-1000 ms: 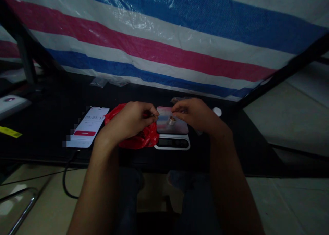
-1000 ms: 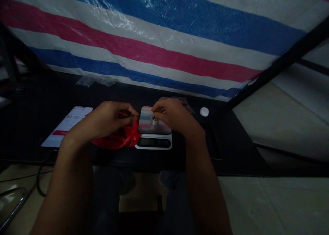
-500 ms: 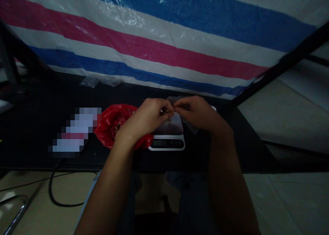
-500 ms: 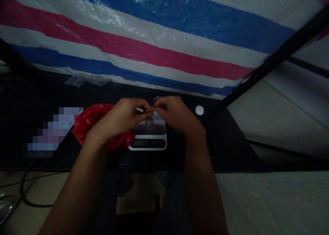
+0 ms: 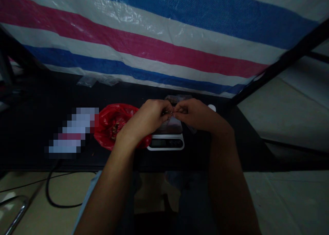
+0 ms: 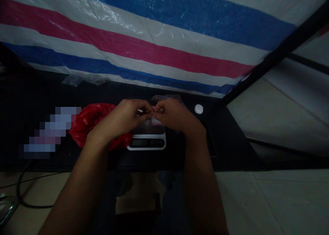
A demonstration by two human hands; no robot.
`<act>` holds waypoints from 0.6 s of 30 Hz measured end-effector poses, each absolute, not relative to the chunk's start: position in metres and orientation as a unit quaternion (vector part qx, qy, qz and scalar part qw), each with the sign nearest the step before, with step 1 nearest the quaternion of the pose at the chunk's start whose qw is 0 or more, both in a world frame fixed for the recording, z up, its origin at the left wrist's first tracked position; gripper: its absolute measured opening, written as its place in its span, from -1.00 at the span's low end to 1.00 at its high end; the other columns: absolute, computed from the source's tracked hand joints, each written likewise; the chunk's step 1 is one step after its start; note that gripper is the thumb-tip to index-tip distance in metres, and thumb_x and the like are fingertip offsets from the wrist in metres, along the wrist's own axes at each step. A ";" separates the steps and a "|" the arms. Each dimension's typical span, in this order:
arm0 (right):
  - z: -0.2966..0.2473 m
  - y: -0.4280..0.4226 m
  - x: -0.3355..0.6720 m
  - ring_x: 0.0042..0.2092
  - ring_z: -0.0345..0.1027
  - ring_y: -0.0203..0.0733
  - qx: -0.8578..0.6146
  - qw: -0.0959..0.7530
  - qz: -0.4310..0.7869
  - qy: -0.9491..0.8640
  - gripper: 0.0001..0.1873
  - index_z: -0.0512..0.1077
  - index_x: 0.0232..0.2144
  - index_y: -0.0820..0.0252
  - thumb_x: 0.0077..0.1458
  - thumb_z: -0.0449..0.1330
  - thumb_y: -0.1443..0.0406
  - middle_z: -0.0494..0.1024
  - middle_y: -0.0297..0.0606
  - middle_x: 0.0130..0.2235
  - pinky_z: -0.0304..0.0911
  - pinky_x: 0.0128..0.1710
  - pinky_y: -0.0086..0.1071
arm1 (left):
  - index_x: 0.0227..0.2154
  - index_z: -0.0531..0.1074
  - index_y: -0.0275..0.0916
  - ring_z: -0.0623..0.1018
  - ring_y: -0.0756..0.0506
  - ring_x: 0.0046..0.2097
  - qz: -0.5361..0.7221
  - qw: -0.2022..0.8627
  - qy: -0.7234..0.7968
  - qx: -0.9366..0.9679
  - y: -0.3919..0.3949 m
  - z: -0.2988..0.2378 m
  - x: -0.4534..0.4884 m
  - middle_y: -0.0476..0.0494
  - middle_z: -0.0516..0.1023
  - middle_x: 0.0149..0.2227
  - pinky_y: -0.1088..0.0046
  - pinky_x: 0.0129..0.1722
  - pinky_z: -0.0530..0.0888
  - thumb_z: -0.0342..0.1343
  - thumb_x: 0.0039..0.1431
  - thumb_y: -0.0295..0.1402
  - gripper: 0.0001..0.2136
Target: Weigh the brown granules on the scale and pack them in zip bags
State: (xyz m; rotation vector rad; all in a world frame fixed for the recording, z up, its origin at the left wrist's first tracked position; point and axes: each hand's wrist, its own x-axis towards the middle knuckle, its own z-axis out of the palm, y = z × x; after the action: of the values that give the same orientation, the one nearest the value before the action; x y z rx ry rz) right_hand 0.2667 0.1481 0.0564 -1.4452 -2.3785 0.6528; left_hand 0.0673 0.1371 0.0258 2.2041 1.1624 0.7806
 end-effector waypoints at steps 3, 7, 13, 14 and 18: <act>0.056 0.148 0.266 -0.44 0.41 -0.28 -0.506 0.139 0.220 -0.823 -0.84 0.58 -0.40 0.20 0.18 0.21 0.37 0.60 -0.35 -0.47 0.21 -0.38 -0.41 | -0.09 0.61 -0.23 0.68 -0.17 -0.08 0.301 0.272 0.424 0.810 0.136 0.026 0.067 -0.15 0.73 -0.07 0.34 -0.08 0.53 0.16 0.30 -0.43 -0.81; 0.056 0.148 0.266 -0.42 0.43 -0.28 -0.503 0.140 0.220 -0.824 -0.84 0.59 -0.40 0.19 0.18 0.21 0.38 0.63 -0.34 -0.44 0.21 -0.39 -0.42 | -0.08 0.59 -0.23 0.68 -0.16 -0.04 0.306 0.281 0.419 0.807 0.135 0.027 0.068 -0.14 0.72 -0.04 0.35 -0.04 0.55 0.16 0.26 -0.51 -0.78; 0.056 0.146 0.262 -0.40 0.46 -0.26 -0.509 0.140 0.210 -0.823 -0.84 0.58 -0.41 0.20 0.18 0.22 0.39 0.66 -0.29 -0.41 0.21 -0.38 -0.41 | -0.04 0.55 -0.25 0.68 -0.15 -0.02 0.309 0.287 0.418 0.805 0.134 0.027 0.067 -0.14 0.71 -0.02 0.35 -0.02 0.57 0.15 0.23 -0.58 -0.72; 0.056 0.146 0.261 -0.39 0.47 -0.25 -0.509 0.139 0.206 -0.824 -0.84 0.58 -0.41 0.21 0.18 0.21 0.40 0.66 -0.29 -0.40 0.21 -0.37 -0.40 | -0.03 0.55 -0.25 0.69 -0.14 -0.02 0.314 0.290 0.413 0.804 0.133 0.027 0.067 -0.14 0.71 -0.01 0.36 -0.01 0.57 0.14 0.23 -0.59 -0.72; 0.057 0.145 0.261 -0.37 0.48 -0.23 -0.506 0.153 0.194 -0.826 -0.82 0.57 -0.43 0.20 0.17 0.19 0.41 0.67 -0.28 -0.39 0.21 -0.36 -0.40 | 0.01 0.53 -0.25 0.67 -0.13 0.02 0.337 0.287 0.398 0.804 0.133 0.026 0.065 -0.16 0.68 0.05 0.34 0.07 0.56 0.12 0.25 -0.55 -0.70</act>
State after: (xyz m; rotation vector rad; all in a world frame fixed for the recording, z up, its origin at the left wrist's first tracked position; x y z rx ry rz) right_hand 0.2613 0.1453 0.0574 -1.4524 -2.3693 0.5579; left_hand 0.0655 0.1326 0.0258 2.1468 1.0641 0.8990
